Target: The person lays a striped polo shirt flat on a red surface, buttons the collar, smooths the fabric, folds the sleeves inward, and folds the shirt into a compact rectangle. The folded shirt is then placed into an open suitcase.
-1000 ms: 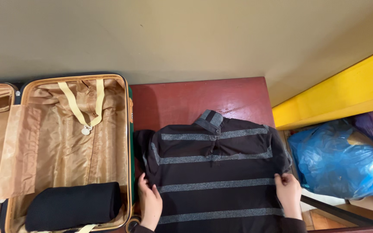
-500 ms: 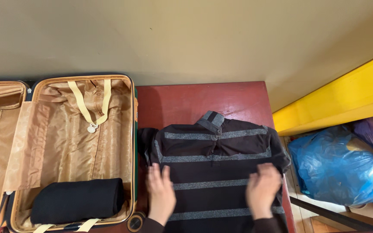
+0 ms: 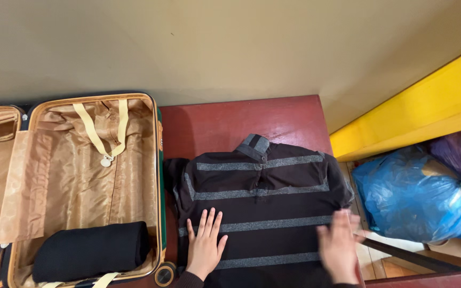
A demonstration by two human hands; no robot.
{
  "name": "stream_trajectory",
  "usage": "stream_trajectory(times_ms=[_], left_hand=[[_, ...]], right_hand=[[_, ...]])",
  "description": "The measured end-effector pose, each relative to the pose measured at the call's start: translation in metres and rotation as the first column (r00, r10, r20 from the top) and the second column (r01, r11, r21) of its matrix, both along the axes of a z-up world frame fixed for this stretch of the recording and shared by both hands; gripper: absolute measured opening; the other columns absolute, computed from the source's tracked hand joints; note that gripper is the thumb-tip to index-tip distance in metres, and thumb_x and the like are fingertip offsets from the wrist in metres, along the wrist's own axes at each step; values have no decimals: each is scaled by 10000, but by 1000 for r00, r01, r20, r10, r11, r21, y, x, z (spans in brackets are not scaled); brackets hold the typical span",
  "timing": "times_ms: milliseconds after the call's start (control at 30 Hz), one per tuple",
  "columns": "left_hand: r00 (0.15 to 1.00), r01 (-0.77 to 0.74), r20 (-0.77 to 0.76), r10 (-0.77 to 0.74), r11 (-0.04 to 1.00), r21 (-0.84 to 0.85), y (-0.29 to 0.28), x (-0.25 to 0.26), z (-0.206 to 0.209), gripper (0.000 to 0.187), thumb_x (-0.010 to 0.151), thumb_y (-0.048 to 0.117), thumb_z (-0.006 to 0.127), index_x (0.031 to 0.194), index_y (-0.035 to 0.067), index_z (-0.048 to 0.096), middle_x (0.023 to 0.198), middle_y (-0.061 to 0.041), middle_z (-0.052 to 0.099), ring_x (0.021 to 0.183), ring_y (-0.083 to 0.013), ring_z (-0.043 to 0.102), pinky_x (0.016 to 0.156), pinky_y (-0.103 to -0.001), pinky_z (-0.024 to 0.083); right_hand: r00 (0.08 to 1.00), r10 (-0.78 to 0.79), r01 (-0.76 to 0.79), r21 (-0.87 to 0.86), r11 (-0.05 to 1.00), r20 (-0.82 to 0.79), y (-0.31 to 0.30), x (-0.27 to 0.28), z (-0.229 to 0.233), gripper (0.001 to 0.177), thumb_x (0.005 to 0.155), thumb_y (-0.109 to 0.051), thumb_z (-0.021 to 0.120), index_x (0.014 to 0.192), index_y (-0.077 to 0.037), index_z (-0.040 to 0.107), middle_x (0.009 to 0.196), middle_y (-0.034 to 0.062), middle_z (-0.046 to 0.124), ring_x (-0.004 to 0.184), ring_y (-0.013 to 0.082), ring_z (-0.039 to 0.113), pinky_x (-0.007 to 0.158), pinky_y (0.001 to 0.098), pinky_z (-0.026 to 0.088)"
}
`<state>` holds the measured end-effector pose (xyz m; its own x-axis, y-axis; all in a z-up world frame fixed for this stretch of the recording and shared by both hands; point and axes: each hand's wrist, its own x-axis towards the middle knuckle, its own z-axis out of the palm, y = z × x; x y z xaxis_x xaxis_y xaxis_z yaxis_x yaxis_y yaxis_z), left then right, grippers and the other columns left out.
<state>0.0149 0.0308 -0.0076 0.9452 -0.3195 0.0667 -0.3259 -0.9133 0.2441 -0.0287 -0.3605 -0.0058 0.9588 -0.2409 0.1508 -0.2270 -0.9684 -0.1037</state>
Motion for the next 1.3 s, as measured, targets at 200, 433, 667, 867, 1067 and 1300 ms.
stream_trajectory(times_ms=[200, 433, 667, 867, 1067, 1300], left_hand=[[1000, 11, 18, -11, 1000, -5, 1, 0, -3, 693, 970, 485, 461, 1553, 141, 311, 1628, -83, 253, 1508, -267, 185, 1168, -667, 79], [987, -161, -33, 157, 975, -154, -3, 3, -4, 667, 1015, 383, 440, 1563, 34, 288, 1642, -253, 220, 1526, -431, 142, 1193, -611, 89], [958, 176, -186, -220, 959, -223, -49, 8, 9, 648, 1039, 401, 463, 1589, 91, 320, 1656, -172, 258, 1544, -379, 174, 1213, -612, 97], [999, -39, -11, 39, 999, 5, -6, 82, 37, 560, 974, 335, 505, 1503, 162, 443, 1592, -181, 305, 1491, -414, 200, 1134, -724, 95], [990, -143, -30, 141, 943, -301, 3, 164, 43, 186, 936, 111, 567, 1105, 54, 617, 1600, -254, 344, 1523, -435, 274, 1205, -527, 292], [870, -429, -387, 306, 857, -286, 29, 210, 36, 431, 948, 86, 584, 1378, 73, 562, 1466, -178, 515, 1355, -388, 475, 1100, -453, 436]], right_hand=[[920, 372, -352, 154, 923, -123, 98, -20, -22, 760, 890, -525, 579, 1497, -99, 413, 1579, 95, 366, 1495, 306, 247, 1162, 675, 118], [947, -305, 298, -75, 951, -98, -13, 21, 25, 708, 966, -449, 550, 1529, -36, 434, 1635, 219, 342, 1510, 464, 214, 1091, 709, 151], [845, 497, -452, 233, 861, -198, 156, 36, 13, 695, 927, -451, 606, 1506, -98, 457, 1609, 71, 392, 1538, 288, 254, 1211, 629, 117], [995, 89, -94, 159, 983, 36, 30, 79, 45, 580, 895, -408, 672, 1379, -93, 614, 1492, 111, 557, 1412, 294, 475, 1115, 506, 355], [968, -250, 232, 322, 918, 16, -25, 137, 31, 275, 1035, -300, 627, 1246, -143, 709, 1259, 134, 687, 1198, 310, 621, 1019, 435, 485], [997, 13, -33, 249, 968, 79, -43, 193, 16, 713, 763, -102, 665, 1464, -50, 546, 1531, 254, 470, 1236, 494, 509, 955, 541, 463]])
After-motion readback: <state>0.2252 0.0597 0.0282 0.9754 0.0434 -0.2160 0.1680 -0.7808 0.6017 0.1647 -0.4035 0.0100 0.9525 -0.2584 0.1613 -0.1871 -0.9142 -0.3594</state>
